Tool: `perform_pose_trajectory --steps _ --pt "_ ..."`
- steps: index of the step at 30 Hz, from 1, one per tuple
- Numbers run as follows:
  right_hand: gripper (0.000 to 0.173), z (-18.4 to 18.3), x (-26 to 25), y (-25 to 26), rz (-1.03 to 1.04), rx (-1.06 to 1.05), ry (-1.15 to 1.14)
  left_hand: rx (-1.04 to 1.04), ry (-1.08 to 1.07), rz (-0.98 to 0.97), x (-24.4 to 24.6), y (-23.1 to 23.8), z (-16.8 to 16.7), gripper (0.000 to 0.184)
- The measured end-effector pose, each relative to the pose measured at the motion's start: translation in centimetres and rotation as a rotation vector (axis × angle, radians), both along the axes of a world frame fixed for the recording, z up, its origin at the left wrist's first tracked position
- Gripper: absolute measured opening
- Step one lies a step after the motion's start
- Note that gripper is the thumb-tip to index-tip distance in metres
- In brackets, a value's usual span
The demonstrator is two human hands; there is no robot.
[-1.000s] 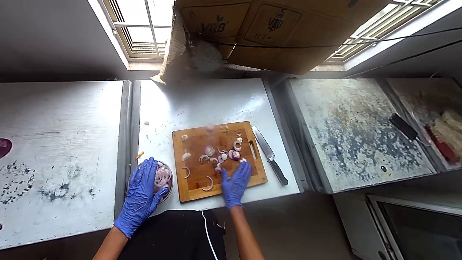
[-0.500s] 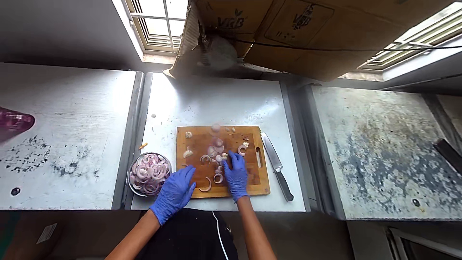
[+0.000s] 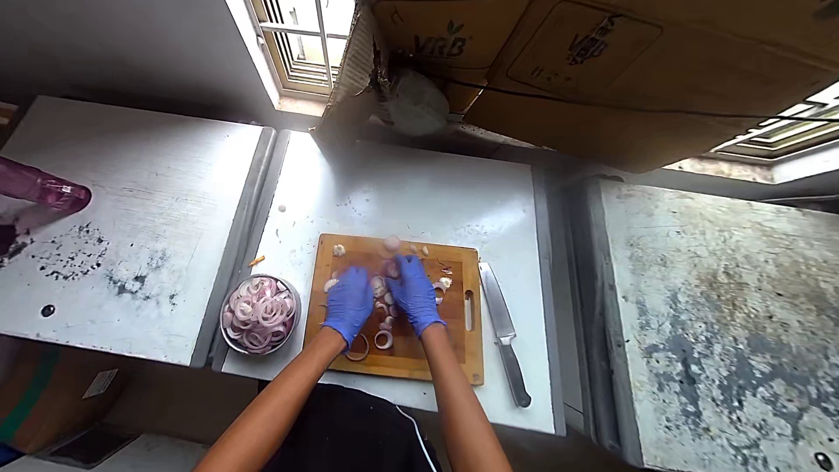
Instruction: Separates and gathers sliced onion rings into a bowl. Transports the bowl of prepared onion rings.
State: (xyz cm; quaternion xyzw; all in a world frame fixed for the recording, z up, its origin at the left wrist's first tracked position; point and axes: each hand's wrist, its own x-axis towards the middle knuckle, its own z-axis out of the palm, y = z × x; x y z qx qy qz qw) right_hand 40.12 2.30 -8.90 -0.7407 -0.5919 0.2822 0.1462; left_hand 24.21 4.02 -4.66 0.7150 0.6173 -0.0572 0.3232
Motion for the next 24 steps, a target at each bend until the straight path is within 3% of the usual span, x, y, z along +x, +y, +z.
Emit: perform_pose_trajectory --steps 4,6,9,11,12,17,19,21,24 --pt "0.025 0.5 0.8 -0.6 -0.215 -0.054 0.317 -0.063 -0.116 0.012 0.3 0.3 0.8 0.038" --pt "0.019 1.3 0.8 -2.2 -0.292 0.005 0.439 -0.246 -0.327 0.186 -0.1 -0.3 0.9 0.043" --pt "0.008 1.1 -0.8 -5.9 -0.081 0.288 0.402 -0.603 -0.725 0.52 -1.2 -1.7 1.1 0.051" --pt "0.015 1.0 -2.4 -8.0 0.015 0.366 0.372 -0.617 -0.79 0.598 -1.7 -2.5 0.9 0.029" --pt "0.015 0.9 -3.2 -8.8 -0.03 0.352 0.413 -0.568 -0.767 0.571 -1.9 -2.8 0.3 0.021" --pt "0.021 2.7 -5.3 -9.0 -0.648 -0.015 0.91 -0.298 -0.541 0.208 -2.9 -4.0 -0.3 0.03" --pt "0.029 3.3 -5.3 -8.4 -0.786 -0.17 1.056 -0.098 -0.434 -0.011 -3.2 -4.4 -0.5 0.034" --pt "0.021 3.1 -5.6 -8.2 -0.848 -0.168 1.087 -0.002 -0.449 -0.137 -3.5 -4.9 -0.6 0.036" --pt "0.01 2.4 -5.3 -8.6 -0.736 -0.072 1.075 -0.153 -0.632 0.071 -3.5 -5.4 -0.2 0.04"
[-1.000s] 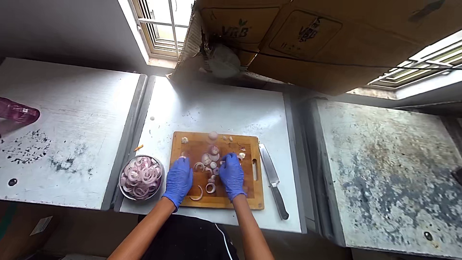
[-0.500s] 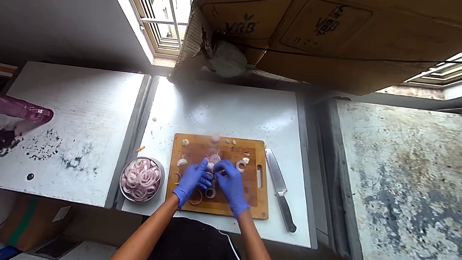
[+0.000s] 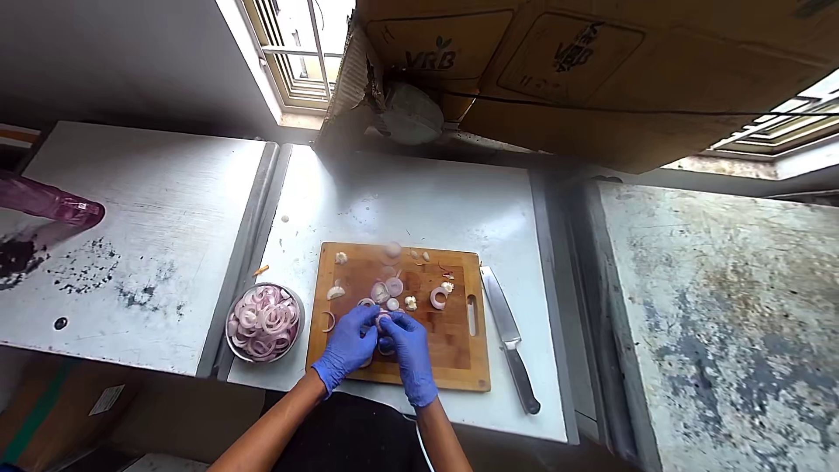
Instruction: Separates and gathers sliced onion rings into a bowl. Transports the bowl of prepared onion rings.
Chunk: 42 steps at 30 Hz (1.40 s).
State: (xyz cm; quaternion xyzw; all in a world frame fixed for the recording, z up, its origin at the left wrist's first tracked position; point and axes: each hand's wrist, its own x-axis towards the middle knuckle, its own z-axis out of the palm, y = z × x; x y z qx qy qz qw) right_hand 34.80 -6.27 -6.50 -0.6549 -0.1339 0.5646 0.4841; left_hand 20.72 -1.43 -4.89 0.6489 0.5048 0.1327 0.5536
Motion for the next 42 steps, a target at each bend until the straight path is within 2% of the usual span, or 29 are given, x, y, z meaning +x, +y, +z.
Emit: perform_pose_trajectory --steps 2,4,7,10,15,18,20,23,25,27,36,42 --pt "0.012 0.0 0.2 -0.4 0.122 0.053 -0.04 -0.169 -0.091 0.187 -0.3 0.0 -0.2 0.037" --pt "0.013 -0.2 -0.1 -0.9 0.189 0.063 -0.149 -0.22 -0.074 0.223 -0.6 0.1 -0.3 0.025" --pt "0.011 -0.7 -0.9 -0.9 0.161 0.068 -0.342 -0.146 0.045 0.184 -0.2 0.0 0.0 0.022" --pt "0.011 -0.3 -1.6 -0.1 0.132 0.122 -0.529 -0.085 0.07 0.208 -0.1 -0.1 0.1 0.03" --pt "0.008 0.7 -2.7 1.0 0.28 0.187 -0.751 0.053 0.142 0.268 0.0 0.0 0.1 0.021" --pt "0.018 0.5 -2.8 1.5 0.428 0.112 -0.787 0.123 0.161 0.272 -0.4 0.2 -0.5 0.018" --pt "0.024 -0.4 -2.5 1.4 0.503 0.002 -0.784 0.069 0.156 0.31 -0.7 0.5 -1.0 0.02" --pt "0.012 -2.0 -2.2 0.7 0.299 0.143 -0.529 -0.054 0.09 0.345 -1.5 0.9 -1.6 0.021" --pt "0.009 -2.0 -2.1 0.5 0.229 0.185 -0.394 -0.157 0.048 0.351 -1.8 0.8 -1.7 0.019" --pt "0.008 -1.7 -2.0 0.5 0.235 0.146 -0.43 -0.206 0.053 0.341 -1.7 0.4 -1.5 0.021" --pt "0.014 -2.1 -2.2 1.3 0.291 -0.112 -0.567 -0.083 0.257 0.216 -0.9 -0.4 -0.7 0.021" --pt "0.012 -2.1 -3.4 0.7 0.37 -0.115 -0.713 -0.039 0.343 0.197 -0.6 -0.5 -0.9 0.02"
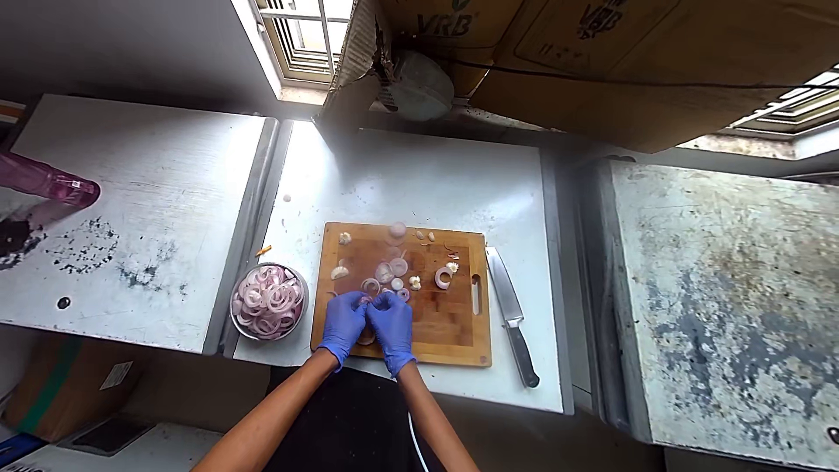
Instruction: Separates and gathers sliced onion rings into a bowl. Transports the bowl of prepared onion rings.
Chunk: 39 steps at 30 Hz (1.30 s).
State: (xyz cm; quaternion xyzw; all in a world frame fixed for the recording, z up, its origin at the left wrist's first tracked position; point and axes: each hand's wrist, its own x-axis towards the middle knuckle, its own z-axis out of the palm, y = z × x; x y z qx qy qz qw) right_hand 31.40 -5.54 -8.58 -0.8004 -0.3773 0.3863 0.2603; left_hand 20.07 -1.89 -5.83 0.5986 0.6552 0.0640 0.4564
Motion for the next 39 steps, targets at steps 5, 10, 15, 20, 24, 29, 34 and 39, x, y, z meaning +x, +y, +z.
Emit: perform_pose_trajectory --steps 5,10,15,20,24,29,34,39 --pt "0.014 -0.1 -0.6 -0.9 -0.01 0.148 -0.065 -0.028 0.179 -0.197 0.5 1.2 0.8 0.027" --pt "0.017 0.5 2.8 0.4 0.012 0.054 0.046 -0.031 0.139 -0.224 -0.3 1.7 -0.4 0.03" --pt "0.046 1.1 6.2 4.6 0.278 0.065 -0.38 -0.051 0.314 -0.246 -0.2 1.7 0.8 0.051" --pt "0.044 1.4 7.1 6.9 0.401 -0.171 -0.357 0.093 0.339 -0.203 -0.1 1.7 2.0 0.055" --pt "0.028 1.4 6.9 6.5 0.383 -0.153 -0.323 0.071 0.14 -0.167 -0.2 2.3 2.1 0.042" --pt "0.007 -0.1 6.2 3.3 0.136 0.138 -0.026 0.041 -0.132 -0.155 0.2 2.2 0.6 0.043" --pt "0.019 1.4 4.1 0.3 0.034 0.225 0.415 -0.125 -0.4 0.074 0.8 2.0 0.6 0.026" --pt "0.019 2.8 4.1 1.9 0.185 -0.112 0.028 -0.02 -0.116 -0.109 1.0 2.4 0.8 0.018"
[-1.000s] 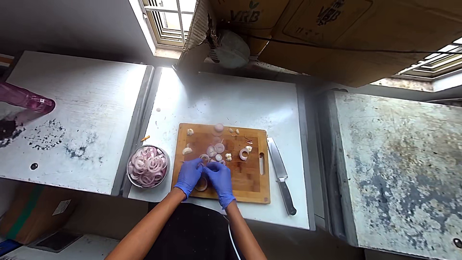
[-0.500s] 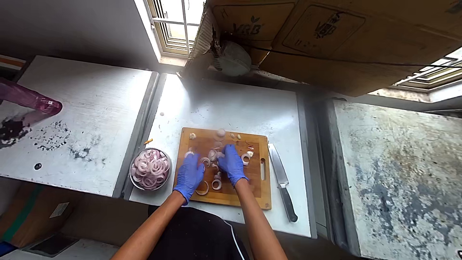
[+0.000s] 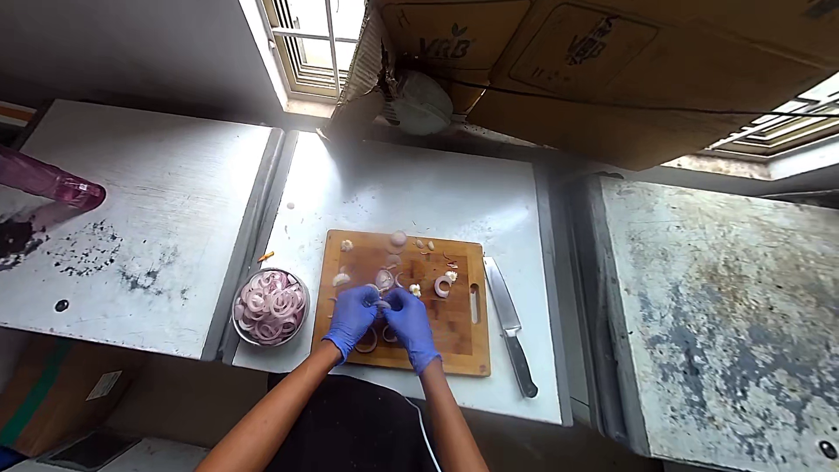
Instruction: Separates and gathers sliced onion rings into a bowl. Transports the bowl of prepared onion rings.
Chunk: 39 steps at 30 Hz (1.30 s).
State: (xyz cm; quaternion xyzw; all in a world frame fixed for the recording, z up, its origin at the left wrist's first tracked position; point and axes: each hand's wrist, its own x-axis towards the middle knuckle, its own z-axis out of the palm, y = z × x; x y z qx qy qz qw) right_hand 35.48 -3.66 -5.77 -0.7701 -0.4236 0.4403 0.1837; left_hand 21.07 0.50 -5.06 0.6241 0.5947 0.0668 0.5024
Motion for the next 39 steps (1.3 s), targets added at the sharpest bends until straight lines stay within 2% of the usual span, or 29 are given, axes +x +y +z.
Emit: perform_pose_trajectory --steps 4,7,8,11,15,18,22,26,30,33,36,37,39 --pt "0.023 0.8 -0.3 3.4 0.058 0.088 -0.259 -0.03 0.203 -0.098 0.1 0.8 0.9 0.032" --pt "0.05 0.5 -1.1 5.6 0.181 -0.04 -0.378 0.044 0.289 -0.036 -0.1 0.9 1.1 0.034" --pt "0.052 0.6 -1.6 5.9 0.204 -0.097 -0.393 0.071 0.282 -0.01 -0.3 1.1 0.9 0.034" --pt "0.038 0.6 -1.8 6.0 0.225 -0.183 -0.35 0.064 0.201 -0.003 -0.9 2.0 0.0 0.034" --pt "0.029 -0.3 -1.5 4.8 0.206 -0.128 -0.326 0.056 0.054 -0.055 -1.2 2.5 -2.0 0.037" --pt "0.037 -0.4 -2.2 3.6 0.103 -0.034 -0.403 0.078 0.057 -0.139 -0.4 3.0 -1.8 0.035" --pt "0.05 -0.5 -2.2 4.0 0.086 -0.094 -0.32 0.197 0.025 -0.299 0.1 4.2 -4.0 0.033" --pt "0.037 0.4 -1.5 4.8 0.171 -0.16 -0.326 0.024 0.037 -0.39 0.6 6.2 -3.1 0.034" --pt "0.033 -0.7 -1.8 4.8 0.25 -0.13 -0.387 0.075 0.13 -0.48 0.9 6.3 -4.0 0.033" --pt "0.025 -1.8 -1.8 3.1 0.222 0.015 -0.372 0.144 0.123 -0.481 1.1 5.4 -3.9 0.032" --pt "0.022 -3.3 -1.2 1.9 0.109 0.167 -0.227 0.157 0.051 -0.418 0.9 4.7 -2.3 0.028" --pt "0.021 -3.2 -1.1 1.9 0.073 0.154 -0.177 0.164 0.044 -0.392 0.8 4.4 -2.4 0.027" --pt "0.022 -1.5 -0.4 2.6 0.106 -0.014 -0.12 0.11 0.091 -0.353 0.8 4.3 -2.2 0.03"
